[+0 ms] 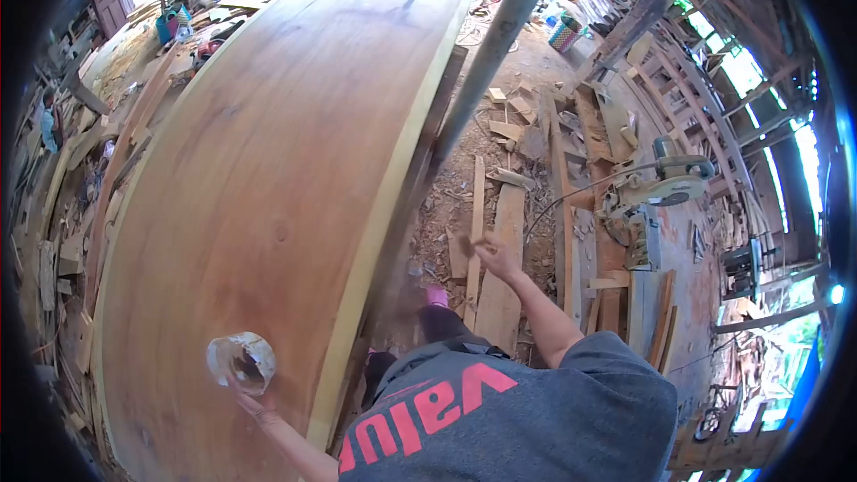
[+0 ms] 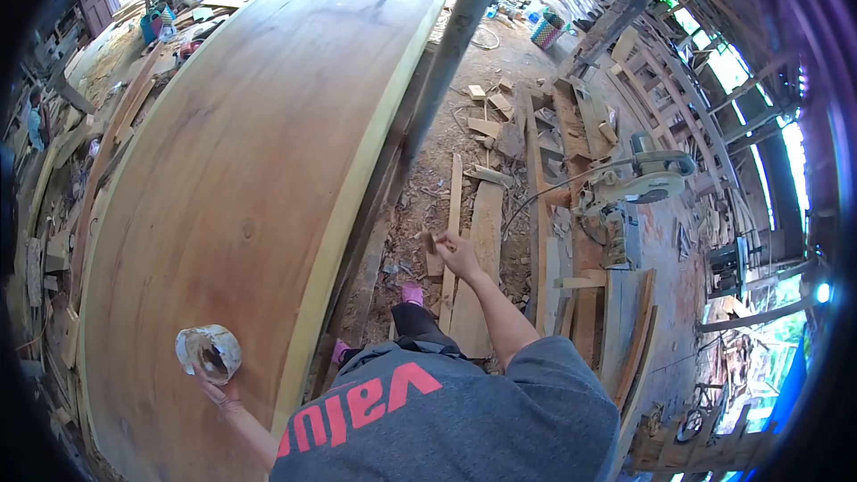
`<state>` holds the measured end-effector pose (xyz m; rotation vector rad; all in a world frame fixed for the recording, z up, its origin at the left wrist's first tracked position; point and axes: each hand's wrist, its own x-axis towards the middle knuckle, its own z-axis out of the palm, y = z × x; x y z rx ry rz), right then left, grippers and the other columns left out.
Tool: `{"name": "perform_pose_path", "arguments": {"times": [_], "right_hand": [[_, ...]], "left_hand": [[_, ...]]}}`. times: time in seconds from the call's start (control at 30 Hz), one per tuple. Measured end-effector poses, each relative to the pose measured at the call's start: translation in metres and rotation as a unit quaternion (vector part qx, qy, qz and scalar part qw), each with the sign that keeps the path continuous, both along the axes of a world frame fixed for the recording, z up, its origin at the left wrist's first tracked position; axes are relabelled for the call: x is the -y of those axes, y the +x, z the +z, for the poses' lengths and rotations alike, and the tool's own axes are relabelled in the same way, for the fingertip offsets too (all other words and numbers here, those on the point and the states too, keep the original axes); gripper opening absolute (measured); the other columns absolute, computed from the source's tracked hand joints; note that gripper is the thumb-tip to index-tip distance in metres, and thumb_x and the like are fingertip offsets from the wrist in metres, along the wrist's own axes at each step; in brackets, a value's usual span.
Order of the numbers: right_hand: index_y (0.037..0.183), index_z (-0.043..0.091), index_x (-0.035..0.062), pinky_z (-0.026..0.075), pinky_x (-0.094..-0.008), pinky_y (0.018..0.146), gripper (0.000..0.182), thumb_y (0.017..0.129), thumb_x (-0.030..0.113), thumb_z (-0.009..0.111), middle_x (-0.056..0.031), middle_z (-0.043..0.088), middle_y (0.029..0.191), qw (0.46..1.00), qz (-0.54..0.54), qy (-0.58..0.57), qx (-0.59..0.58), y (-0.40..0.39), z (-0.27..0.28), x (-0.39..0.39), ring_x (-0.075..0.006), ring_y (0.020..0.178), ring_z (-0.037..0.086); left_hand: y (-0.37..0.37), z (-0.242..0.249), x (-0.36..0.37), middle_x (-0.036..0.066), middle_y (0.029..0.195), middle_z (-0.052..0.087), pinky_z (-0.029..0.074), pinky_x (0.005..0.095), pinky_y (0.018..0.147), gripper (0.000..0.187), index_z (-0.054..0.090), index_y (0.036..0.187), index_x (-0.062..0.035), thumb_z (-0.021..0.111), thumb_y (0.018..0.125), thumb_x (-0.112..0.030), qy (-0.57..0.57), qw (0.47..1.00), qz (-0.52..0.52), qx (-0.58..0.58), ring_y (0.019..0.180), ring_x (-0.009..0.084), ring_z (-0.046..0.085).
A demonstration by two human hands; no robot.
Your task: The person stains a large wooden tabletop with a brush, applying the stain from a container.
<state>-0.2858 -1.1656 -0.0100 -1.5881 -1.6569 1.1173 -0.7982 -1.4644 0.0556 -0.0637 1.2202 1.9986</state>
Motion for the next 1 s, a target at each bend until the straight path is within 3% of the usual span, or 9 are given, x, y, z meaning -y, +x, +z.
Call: {"name": "perform_pose_path", "arguments": {"times": [0.1, 0.17, 0.2, 0.3, 0.37, 0.43, 0.5, 0.8, 1.0], "right_hand": [[0.088, 0.059, 0.0054, 0.048, -0.0315, 0.063, 0.015, 0.079, 0.017, 0.058, -0.0119, 0.063, 0.075, 0.992, 0.068, -0.041, 0.099, 0.054, -0.010, 0.017, -0.0200, 0.069, 0.062], [0.091, 0.061, 0.0068, 0.049, -0.0363, 0.069, 0.021, 0.078, 0.022, 0.060, -0.0131, 0.065, 0.083, 0.956, 0.205, -0.100, 0.185, 0.102, -0.052, 0.011, -0.0266, 0.077, 0.064], [0.093, 0.062, 0.0076, 0.049, -0.0369, 0.071, 0.022, 0.077, 0.022, 0.061, -0.0132, 0.065, 0.085, 0.938, 0.248, -0.109, 0.214, 0.117, -0.051, 0.007, -0.0283, 0.079, 0.063], [0.093, 0.063, 0.0081, 0.049, -0.0364, 0.071, 0.021, 0.076, 0.020, 0.060, -0.0138, 0.065, 0.085, 0.952, 0.193, -0.165, 0.170, 0.163, -0.086, -0.015, -0.0286, 0.079, 0.063], [0.091, 0.063, 0.0075, 0.050, -0.0356, 0.070, 0.020, 0.076, 0.019, 0.059, -0.0141, 0.065, 0.083, 0.973, 0.075, -0.140, 0.168, 0.179, -0.083, -0.025, -0.0278, 0.079, 0.064], [0.089, 0.062, 0.0066, 0.049, -0.0352, 0.070, 0.018, 0.075, 0.018, 0.058, -0.0147, 0.065, 0.081, 0.986, 0.012, -0.071, 0.152, 0.196, -0.109, -0.023, -0.0268, 0.078, 0.064], [0.090, 0.061, 0.0037, 0.048, -0.0282, 0.068, 0.016, 0.079, 0.016, 0.058, -0.0104, 0.065, 0.078, 0.988, -0.114, -0.084, 0.064, 0.209, -0.112, -0.026, -0.0178, 0.075, 0.064], [0.089, 0.061, 0.0030, 0.047, -0.0240, 0.057, 0.015, 0.081, 0.016, 0.061, -0.0039, 0.061, 0.072, 0.972, -0.200, -0.120, -0.019, 0.244, -0.092, -0.012, -0.0089, 0.063, 0.058], [0.092, 0.060, 0.0046, 0.047, -0.0216, 0.055, 0.017, 0.087, 0.021, 0.058, -0.0007, 0.061, 0.074, 0.948, -0.220, -0.157, -0.165, 0.253, -0.078, -0.099, -0.0075, 0.062, 0.057]], "left_hand": [[0.036, 0.000, -0.032, 0.012, 0.134, 0.039, 0.037, 0.0445, 0.099, 0.067, 0.032, 0.135, -0.0046, 0.050, 0.086, -0.046, -0.001, 1.000, 0.009, -0.009, 0.121, 0.0284, 0.041], [0.086, 0.015, -0.071, 0.008, 0.133, 0.041, 0.034, 0.0430, 0.101, 0.066, 0.034, 0.135, -0.0072, 0.053, 0.084, -0.046, 0.015, 0.998, -0.038, -0.044, 0.122, 0.0254, 0.040], [0.109, 0.004, -0.089, 0.009, 0.134, 0.040, 0.033, 0.0424, 0.102, 0.060, 0.034, 0.135, -0.0060, 0.048, 0.088, -0.042, -0.054, 0.951, -0.108, -0.283, 0.123, 0.0249, 0.039], [0.171, -0.013, -0.162, 0.010, 0.135, 0.039, 0.031, 0.0420, 0.104, 0.054, 0.034, 0.135, -0.0061, 0.041, 0.092, -0.038, -0.049, 0.889, -0.239, -0.387, 0.125, 0.0248, 0.038], [0.235, 0.003, -0.217, 0.011, 0.136, 0.038, 0.030, 0.0416, 0.105, 0.051, 0.033, 0.135, -0.0048, 0.037, 0.094, -0.035, 0.084, 0.952, -0.287, -0.071, 0.125, 0.0250, 0.038], [0.273, -0.023, -0.251, 0.014, 0.128, 0.047, 0.035, 0.0366, 0.101, 0.050, 0.039, 0.129, 0.0031, 0.045, 0.092, -0.030, 0.061, 0.902, -0.348, -0.249, 0.119, 0.0228, 0.045], [0.302, -0.013, -0.302, 0.012, 0.127, 0.049, 0.037, 0.0353, 0.099, 0.052, 0.038, 0.130, -0.0004, 0.049, 0.090, -0.033, -0.013, 0.893, -0.445, 0.061, 0.118, 0.0210, 0.046], [0.417, -0.018, -0.435, 0.009, 0.119, 0.053, 0.043, 0.0352, 0.092, 0.052, 0.041, 0.128, -0.0034, 0.056, 0.087, -0.032, -0.053, 0.810, -0.579, 0.079, 0.109, 0.0196, 0.052], [0.449, -0.034, -0.519, 0.011, 0.123, 0.051, 0.041, 0.0366, 0.095, 0.053, 0.039, 0.129, -0.0030, 0.053, 0.088, -0.034, 0.020, 0.785, -0.616, 0.067, 0.111, 0.0216, 0.051]]}}
